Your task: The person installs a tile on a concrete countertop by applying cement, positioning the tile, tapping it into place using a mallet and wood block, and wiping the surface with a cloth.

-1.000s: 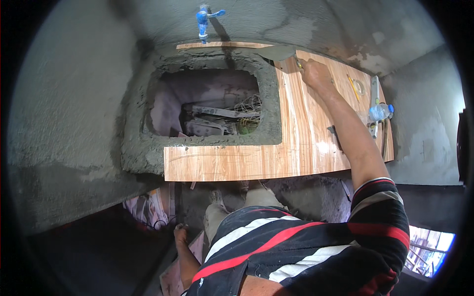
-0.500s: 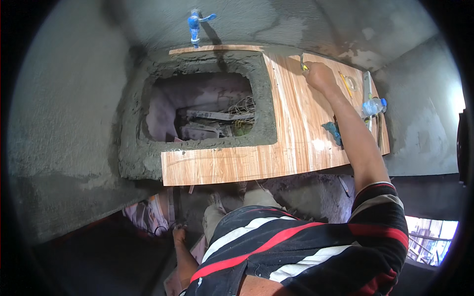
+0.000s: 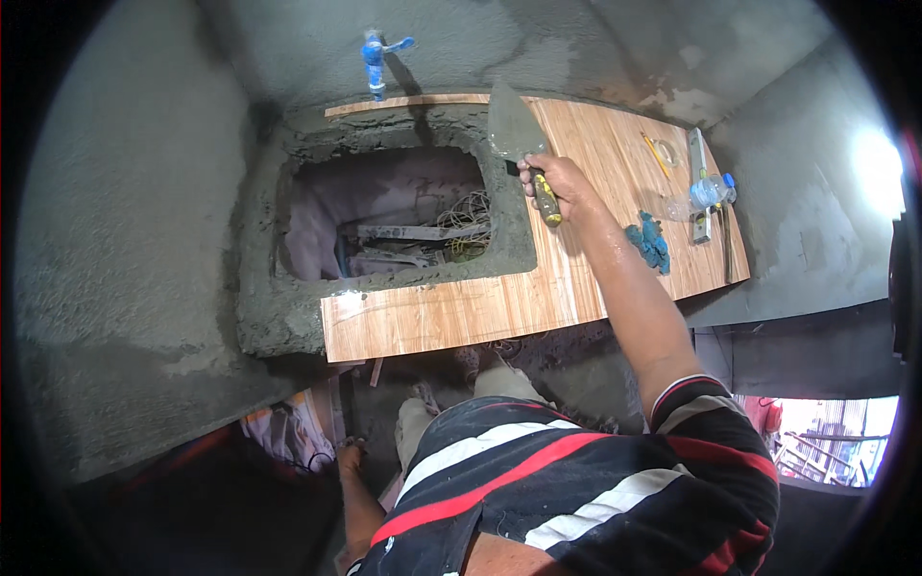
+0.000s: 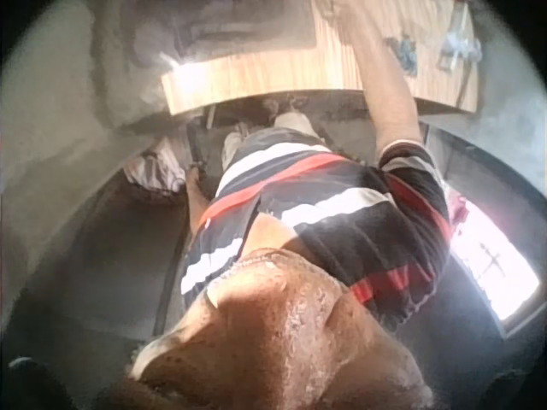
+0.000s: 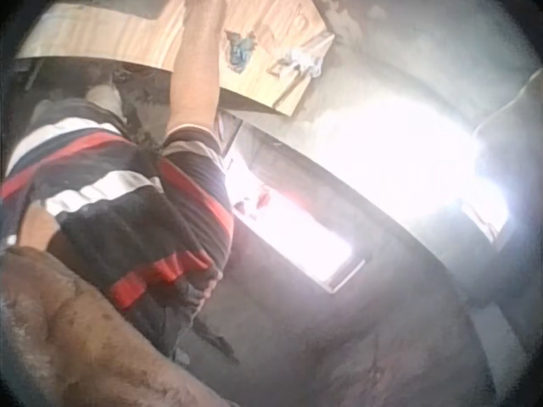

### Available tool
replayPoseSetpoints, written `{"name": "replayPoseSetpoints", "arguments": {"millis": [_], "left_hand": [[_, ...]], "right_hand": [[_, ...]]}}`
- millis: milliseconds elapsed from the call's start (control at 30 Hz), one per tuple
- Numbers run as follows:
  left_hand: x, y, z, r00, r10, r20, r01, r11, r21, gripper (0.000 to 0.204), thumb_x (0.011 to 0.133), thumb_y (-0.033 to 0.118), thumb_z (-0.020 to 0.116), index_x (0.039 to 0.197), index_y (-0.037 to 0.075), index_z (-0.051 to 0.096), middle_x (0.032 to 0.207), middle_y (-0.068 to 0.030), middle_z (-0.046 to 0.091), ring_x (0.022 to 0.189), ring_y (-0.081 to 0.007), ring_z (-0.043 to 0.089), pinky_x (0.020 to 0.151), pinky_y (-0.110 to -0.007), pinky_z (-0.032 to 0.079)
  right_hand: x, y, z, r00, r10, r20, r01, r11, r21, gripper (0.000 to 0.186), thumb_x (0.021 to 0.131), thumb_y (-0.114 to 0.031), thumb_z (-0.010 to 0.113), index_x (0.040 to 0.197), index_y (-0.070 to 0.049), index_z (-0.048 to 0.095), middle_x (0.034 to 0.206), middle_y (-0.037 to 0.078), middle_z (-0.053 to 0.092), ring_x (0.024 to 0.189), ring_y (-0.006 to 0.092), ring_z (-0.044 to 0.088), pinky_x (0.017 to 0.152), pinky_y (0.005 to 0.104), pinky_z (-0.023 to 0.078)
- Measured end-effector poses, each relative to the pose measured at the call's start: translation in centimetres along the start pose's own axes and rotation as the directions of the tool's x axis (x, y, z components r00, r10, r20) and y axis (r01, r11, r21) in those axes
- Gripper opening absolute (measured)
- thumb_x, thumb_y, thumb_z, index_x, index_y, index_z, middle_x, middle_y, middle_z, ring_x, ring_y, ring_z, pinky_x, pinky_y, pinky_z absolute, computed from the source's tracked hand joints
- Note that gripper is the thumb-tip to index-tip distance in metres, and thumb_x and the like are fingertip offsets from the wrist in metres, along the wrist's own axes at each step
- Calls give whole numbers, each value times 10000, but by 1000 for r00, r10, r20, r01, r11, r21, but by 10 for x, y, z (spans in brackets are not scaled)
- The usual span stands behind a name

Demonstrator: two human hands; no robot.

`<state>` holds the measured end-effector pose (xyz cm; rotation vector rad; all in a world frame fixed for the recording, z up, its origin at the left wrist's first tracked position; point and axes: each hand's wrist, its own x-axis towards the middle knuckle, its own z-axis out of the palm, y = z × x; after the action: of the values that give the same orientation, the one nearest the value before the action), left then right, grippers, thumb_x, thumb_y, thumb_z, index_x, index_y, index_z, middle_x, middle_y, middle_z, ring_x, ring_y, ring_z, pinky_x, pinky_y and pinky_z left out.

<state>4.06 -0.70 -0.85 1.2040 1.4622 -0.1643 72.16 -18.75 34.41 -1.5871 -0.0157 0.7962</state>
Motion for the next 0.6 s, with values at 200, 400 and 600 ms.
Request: {"name": "replayPoseSetpoints", "arguments": {"millis": [200,400,600], "left_hand": [[15,-42,-28,998,-62,26,66,968,-243,275,850,163,737,1074,23,662,886,-83,663,739,-209,619,659,-370,506],[7,-85,-49,989,133,-67,-117,973,201,369,859,202,742,1177,22,690,1054,-144,722,900,-257,672,759,-426,537],[-14,-87,-49,999,-1,-49,20,923,384,371,882,238,738,1201,56,683,1062,-112,717,900,-269,671,766,-428,547]], "right_hand": [[10,18,44,998,42,38,-48,981,190,211,1029,-270,549,947,-90,623,765,22,640,596,141,595,531,364,486],[28,32,69,998,55,-9,-51,963,266,184,1031,-231,537,1006,-58,593,764,46,636,580,164,585,501,355,497],[44,27,69,998,47,-44,-30,943,332,159,1033,-194,516,1058,-37,521,776,84,623,580,181,587,489,369,500]]}}
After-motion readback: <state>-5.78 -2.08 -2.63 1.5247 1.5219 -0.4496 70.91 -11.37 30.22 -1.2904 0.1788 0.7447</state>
